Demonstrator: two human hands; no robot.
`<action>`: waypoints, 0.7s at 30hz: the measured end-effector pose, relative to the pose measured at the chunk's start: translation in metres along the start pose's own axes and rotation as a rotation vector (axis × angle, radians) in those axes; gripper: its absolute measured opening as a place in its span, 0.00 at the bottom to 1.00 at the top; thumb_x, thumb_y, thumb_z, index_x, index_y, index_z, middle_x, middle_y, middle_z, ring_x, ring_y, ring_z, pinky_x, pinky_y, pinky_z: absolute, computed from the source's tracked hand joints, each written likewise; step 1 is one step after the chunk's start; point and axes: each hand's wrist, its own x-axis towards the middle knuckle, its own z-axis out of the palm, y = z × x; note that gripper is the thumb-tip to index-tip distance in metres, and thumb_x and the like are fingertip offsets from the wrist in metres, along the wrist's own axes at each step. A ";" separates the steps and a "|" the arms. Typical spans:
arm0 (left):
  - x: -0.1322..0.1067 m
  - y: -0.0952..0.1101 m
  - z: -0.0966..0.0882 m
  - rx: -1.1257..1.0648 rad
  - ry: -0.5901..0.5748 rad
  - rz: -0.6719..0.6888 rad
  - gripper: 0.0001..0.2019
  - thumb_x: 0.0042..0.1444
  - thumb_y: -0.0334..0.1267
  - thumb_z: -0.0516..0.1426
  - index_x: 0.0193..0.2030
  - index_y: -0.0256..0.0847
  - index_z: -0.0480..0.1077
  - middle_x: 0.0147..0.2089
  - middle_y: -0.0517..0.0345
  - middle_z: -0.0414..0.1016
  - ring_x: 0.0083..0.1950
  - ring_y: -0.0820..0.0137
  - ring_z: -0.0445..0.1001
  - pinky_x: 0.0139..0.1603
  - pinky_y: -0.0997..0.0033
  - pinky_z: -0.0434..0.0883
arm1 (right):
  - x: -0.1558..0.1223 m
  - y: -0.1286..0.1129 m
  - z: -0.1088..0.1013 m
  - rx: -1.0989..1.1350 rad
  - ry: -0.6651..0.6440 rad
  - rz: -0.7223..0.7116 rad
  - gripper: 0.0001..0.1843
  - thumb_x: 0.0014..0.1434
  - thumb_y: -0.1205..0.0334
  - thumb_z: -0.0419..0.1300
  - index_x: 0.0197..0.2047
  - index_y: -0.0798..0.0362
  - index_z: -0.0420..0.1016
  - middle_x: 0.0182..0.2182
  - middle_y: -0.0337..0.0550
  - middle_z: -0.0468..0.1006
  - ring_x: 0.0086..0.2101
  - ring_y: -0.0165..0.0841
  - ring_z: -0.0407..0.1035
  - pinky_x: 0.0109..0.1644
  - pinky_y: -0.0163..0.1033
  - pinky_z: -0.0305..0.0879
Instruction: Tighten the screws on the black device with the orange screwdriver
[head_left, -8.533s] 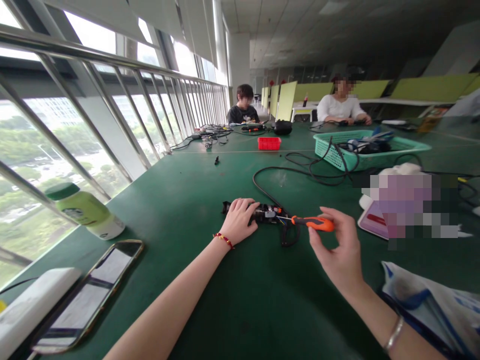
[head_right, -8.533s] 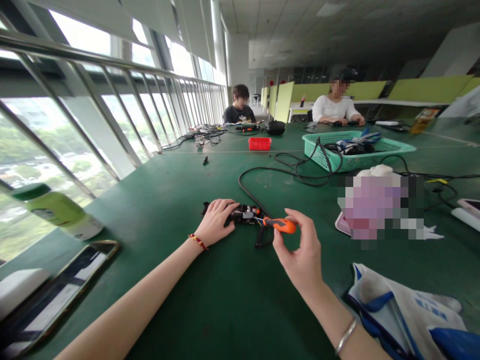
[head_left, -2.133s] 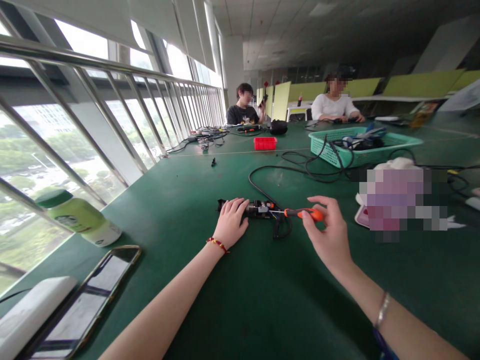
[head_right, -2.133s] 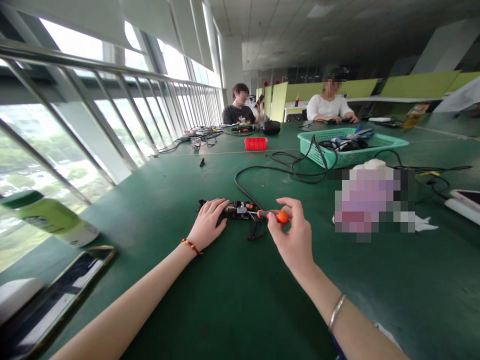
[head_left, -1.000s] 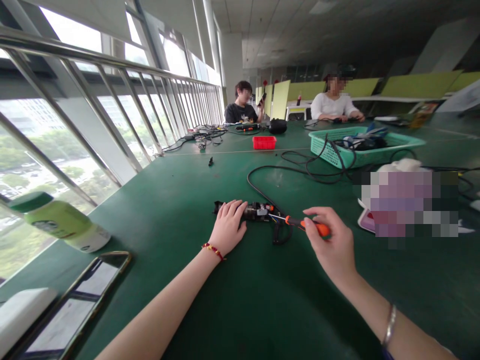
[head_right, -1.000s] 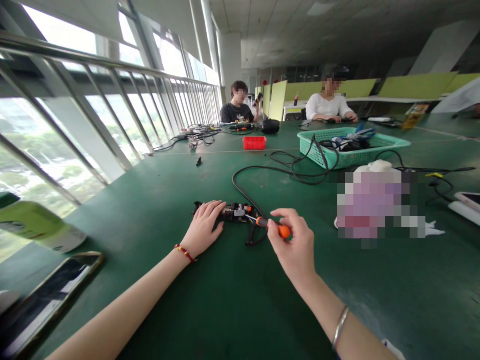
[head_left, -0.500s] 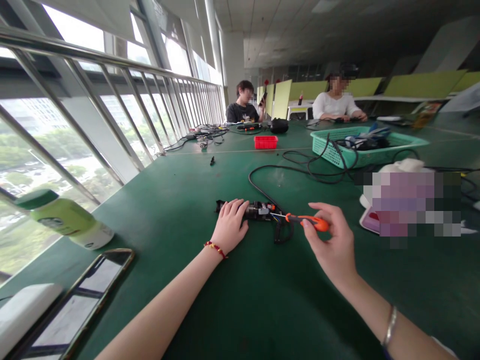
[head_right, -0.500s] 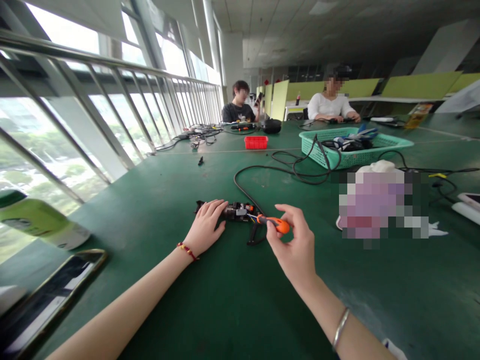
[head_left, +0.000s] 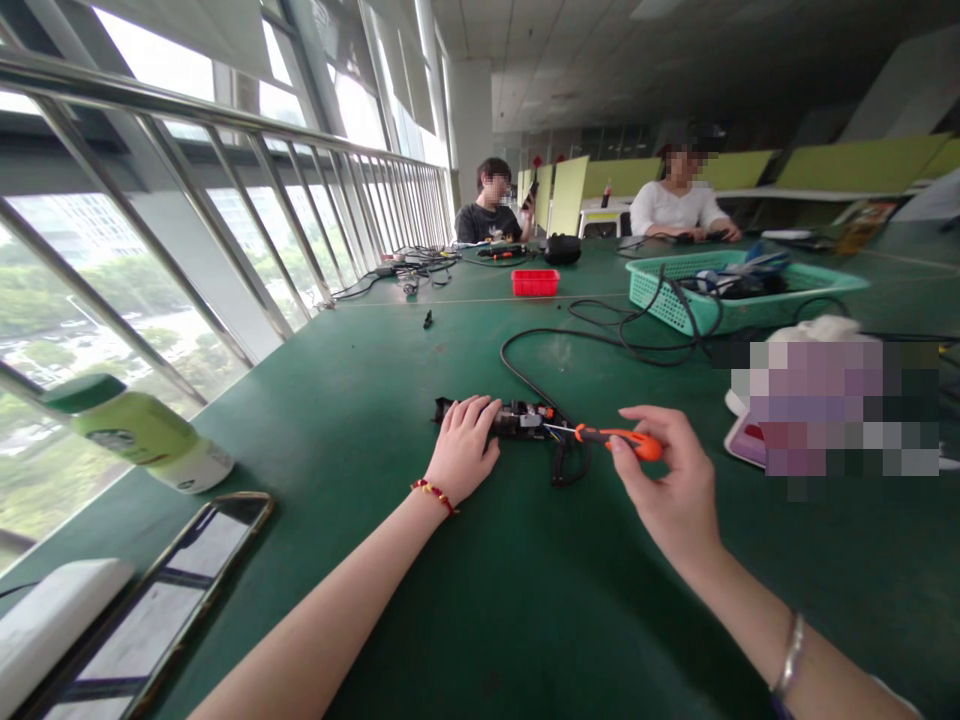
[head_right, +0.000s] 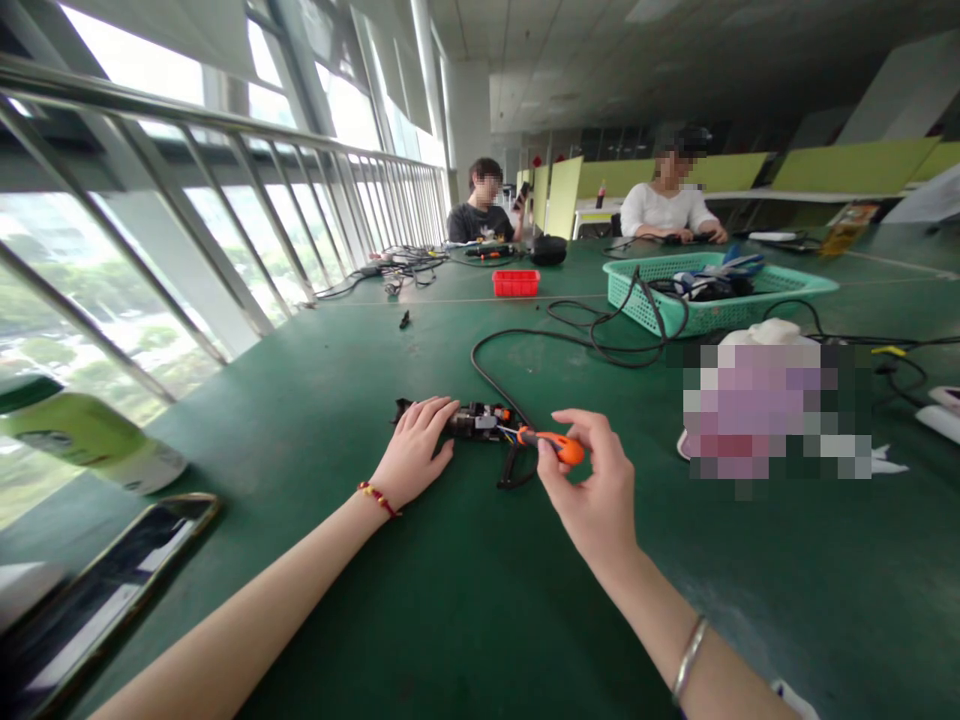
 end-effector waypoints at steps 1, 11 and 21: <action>0.000 0.000 0.000 0.000 0.002 0.001 0.24 0.56 0.31 0.51 0.61 0.38 0.59 0.61 0.48 0.64 0.63 0.58 0.59 0.66 0.50 0.56 | 0.000 0.000 0.000 -0.019 -0.018 0.017 0.09 0.55 0.57 0.59 0.39 0.51 0.71 0.27 0.39 0.71 0.28 0.31 0.68 0.33 0.37 0.66; 0.000 0.001 -0.001 0.004 -0.005 -0.004 0.24 0.56 0.31 0.51 0.61 0.37 0.59 0.61 0.47 0.64 0.63 0.58 0.59 0.67 0.49 0.56 | -0.001 0.000 0.000 -0.015 -0.009 -0.004 0.09 0.55 0.58 0.59 0.40 0.51 0.71 0.27 0.38 0.70 0.28 0.31 0.68 0.32 0.36 0.66; 0.000 0.001 -0.001 0.002 -0.009 -0.005 0.24 0.56 0.32 0.51 0.61 0.38 0.59 0.61 0.48 0.64 0.63 0.58 0.59 0.66 0.49 0.56 | -0.001 0.000 0.001 0.021 0.007 0.019 0.13 0.55 0.58 0.60 0.44 0.52 0.69 0.28 0.38 0.70 0.29 0.31 0.68 0.34 0.37 0.67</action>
